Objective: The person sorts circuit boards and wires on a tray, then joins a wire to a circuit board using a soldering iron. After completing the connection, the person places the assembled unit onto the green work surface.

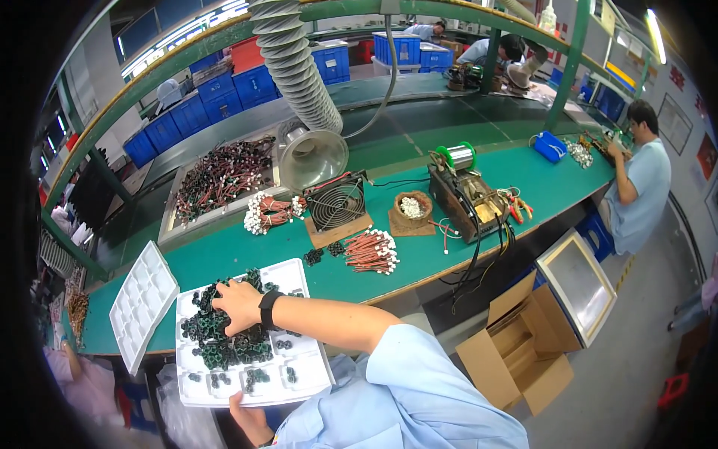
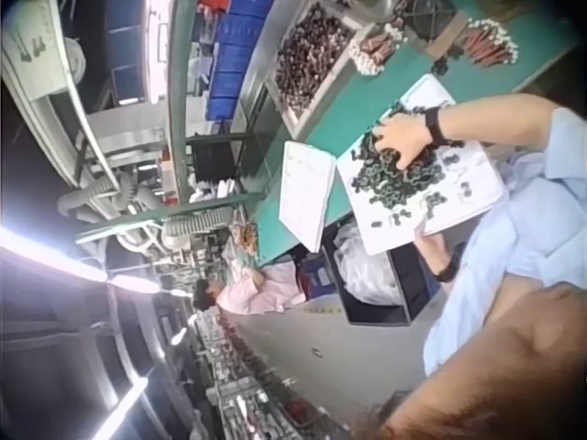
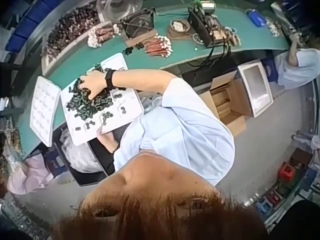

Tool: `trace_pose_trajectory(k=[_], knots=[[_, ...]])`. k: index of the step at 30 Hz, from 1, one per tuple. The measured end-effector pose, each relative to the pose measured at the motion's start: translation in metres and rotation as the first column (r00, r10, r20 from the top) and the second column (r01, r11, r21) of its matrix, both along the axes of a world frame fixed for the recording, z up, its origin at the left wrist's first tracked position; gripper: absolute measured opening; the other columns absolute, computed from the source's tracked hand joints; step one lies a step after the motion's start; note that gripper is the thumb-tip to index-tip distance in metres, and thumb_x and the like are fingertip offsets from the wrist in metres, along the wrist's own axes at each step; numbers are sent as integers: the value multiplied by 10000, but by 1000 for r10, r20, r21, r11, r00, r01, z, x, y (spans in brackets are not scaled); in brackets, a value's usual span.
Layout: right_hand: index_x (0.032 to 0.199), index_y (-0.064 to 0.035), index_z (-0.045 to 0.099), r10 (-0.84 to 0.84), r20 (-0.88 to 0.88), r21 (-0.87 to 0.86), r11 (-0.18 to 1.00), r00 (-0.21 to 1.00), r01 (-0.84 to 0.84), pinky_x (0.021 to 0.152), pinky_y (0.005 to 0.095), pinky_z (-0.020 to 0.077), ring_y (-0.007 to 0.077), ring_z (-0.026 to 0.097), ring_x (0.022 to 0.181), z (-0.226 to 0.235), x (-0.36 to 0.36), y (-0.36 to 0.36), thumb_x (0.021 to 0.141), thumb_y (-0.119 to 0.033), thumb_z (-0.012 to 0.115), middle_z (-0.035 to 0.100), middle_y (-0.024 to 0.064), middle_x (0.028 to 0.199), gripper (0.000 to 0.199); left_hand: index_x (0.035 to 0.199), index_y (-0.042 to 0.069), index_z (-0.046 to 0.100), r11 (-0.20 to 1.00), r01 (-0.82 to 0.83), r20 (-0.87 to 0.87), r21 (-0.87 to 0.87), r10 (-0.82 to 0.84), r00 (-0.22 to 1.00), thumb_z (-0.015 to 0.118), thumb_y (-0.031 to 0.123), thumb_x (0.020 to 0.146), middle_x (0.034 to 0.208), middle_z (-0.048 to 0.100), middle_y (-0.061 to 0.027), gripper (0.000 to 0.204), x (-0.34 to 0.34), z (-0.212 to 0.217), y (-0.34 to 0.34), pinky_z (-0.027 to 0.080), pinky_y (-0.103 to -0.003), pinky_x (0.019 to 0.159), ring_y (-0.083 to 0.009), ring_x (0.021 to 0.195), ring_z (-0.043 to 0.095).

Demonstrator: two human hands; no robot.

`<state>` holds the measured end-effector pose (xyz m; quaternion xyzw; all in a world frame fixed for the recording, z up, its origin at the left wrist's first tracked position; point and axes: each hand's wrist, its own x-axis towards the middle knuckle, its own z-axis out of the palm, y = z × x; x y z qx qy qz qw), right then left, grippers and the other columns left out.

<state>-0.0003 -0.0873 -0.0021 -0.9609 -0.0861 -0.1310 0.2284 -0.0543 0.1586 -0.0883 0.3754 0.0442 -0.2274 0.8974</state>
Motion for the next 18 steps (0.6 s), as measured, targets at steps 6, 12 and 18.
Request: trace_pose_trajectory(k=[6, 12, 18], knots=[[1011, -136, 597, -1, 53, -14, 1000, 999, 2, 675, 423, 470, 326, 519, 888, -4, 1, 2, 589, -392, 709, 479, 145, 1017, 506, 1272, -9, 379, 1000, 19, -16, -8, -19, 1000, 495, 75, 706, 1216, 491, -156, 584, -1, 3, 0, 395, -426, 963, -297, 1118, 494], [983, -141, 616, -8, 39, -6, 1000, 999, 9, 656, 416, 475, 328, 545, 841, 0, -4, 3, 605, -361, 712, 489, 139, 979, 448, 1283, 0, 371, 999, 31, -35, -20, -32, 999, 489, 71, 703, 1227, 484, -158, 596, -2, 8, -1, 385, -441, 972, -303, 1128, 485], [921, -129, 649, 22, 142, 23, 999, 990, -26, 624, 425, 481, 323, 578, 742, -8, 1, 2, 567, -337, 703, 518, 156, 944, 415, 1293, 4, 361, 1000, 14, -31, -23, -15, 999, 487, 68, 698, 1237, 476, -162, 612, -1, 6, -2, 374, -453, 982, -310, 1139, 476]])
